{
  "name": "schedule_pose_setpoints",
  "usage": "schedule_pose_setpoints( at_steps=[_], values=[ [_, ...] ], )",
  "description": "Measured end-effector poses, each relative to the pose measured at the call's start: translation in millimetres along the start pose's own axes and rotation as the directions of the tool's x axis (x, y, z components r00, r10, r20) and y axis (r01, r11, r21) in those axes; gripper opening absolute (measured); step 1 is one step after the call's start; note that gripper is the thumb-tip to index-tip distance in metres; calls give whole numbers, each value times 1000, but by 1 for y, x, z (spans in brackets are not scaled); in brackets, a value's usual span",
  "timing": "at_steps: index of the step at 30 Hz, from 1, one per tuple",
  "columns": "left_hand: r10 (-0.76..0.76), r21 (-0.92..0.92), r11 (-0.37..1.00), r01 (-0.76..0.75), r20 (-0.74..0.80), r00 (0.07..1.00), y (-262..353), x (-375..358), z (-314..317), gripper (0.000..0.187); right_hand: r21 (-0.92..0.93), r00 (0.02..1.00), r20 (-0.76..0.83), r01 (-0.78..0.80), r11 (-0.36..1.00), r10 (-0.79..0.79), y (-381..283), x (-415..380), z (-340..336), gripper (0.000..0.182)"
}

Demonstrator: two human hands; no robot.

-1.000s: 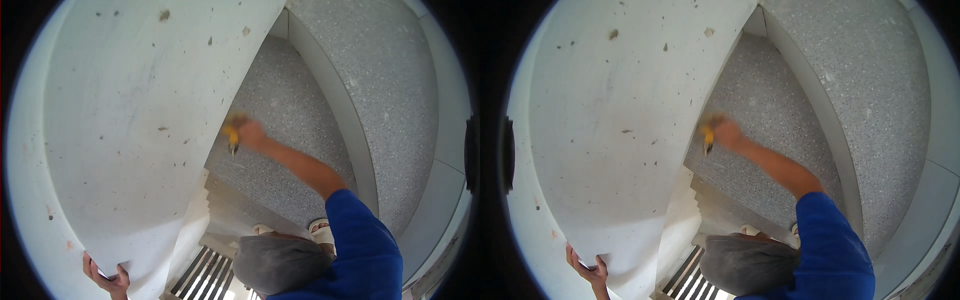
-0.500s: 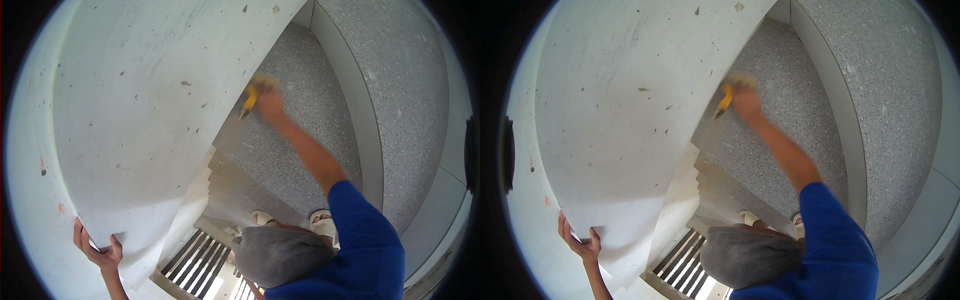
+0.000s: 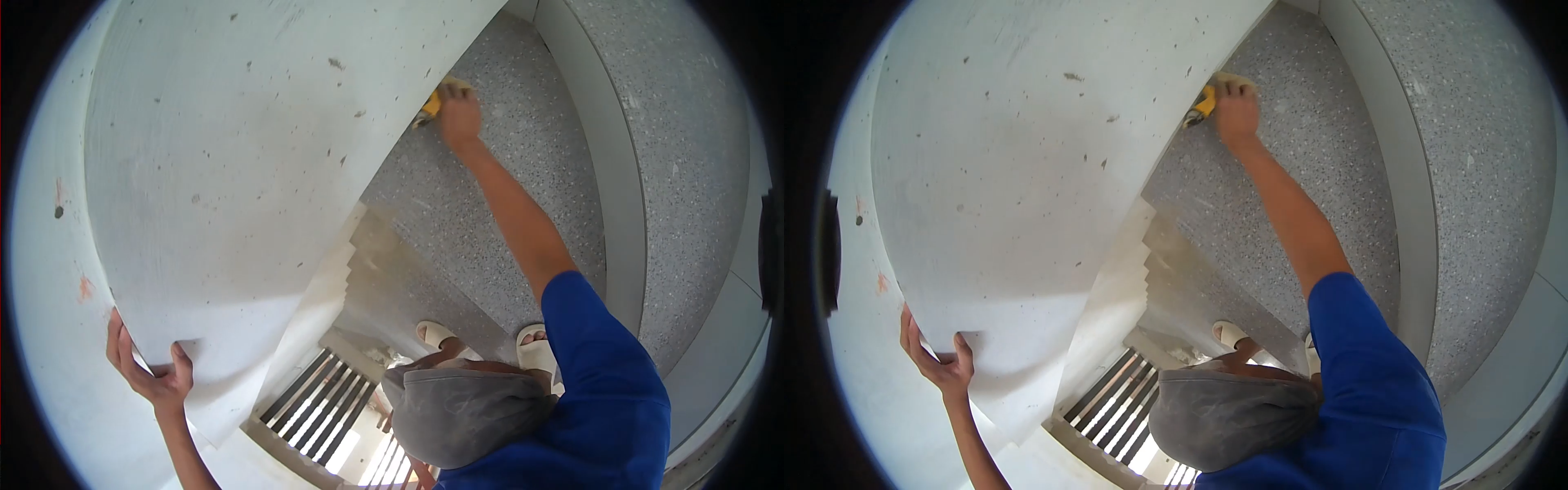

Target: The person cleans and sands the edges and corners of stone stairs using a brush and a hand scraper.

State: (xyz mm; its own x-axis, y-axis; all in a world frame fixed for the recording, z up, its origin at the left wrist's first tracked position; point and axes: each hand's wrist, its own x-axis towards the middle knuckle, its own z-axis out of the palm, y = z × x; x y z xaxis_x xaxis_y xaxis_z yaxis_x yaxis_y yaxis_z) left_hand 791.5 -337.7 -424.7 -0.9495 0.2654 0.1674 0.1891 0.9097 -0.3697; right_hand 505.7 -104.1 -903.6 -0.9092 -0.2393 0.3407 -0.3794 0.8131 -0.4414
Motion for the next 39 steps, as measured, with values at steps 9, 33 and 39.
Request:
schedule_pose_setpoints(
  at_steps=[9, 33, 39],
  values=[
    [1, -35, 999, -2, -22, 1000, 1, 1, 0, 68, 486, 846, 443, 50, 873, -295, -142, -166, -7, 38],
    [-29, -110, 994, 24, -44, 999, -1, -1, 2, 63, -111, 979, -72, -200, 974, 192, 146, -92, -148, 60],
    [-6, -50, 999, 5, -25, 1000, 2, 2, -1, 66, 138, 939, 231, -290, 947, 254, -15, -133, -50, 35]
  ],
)
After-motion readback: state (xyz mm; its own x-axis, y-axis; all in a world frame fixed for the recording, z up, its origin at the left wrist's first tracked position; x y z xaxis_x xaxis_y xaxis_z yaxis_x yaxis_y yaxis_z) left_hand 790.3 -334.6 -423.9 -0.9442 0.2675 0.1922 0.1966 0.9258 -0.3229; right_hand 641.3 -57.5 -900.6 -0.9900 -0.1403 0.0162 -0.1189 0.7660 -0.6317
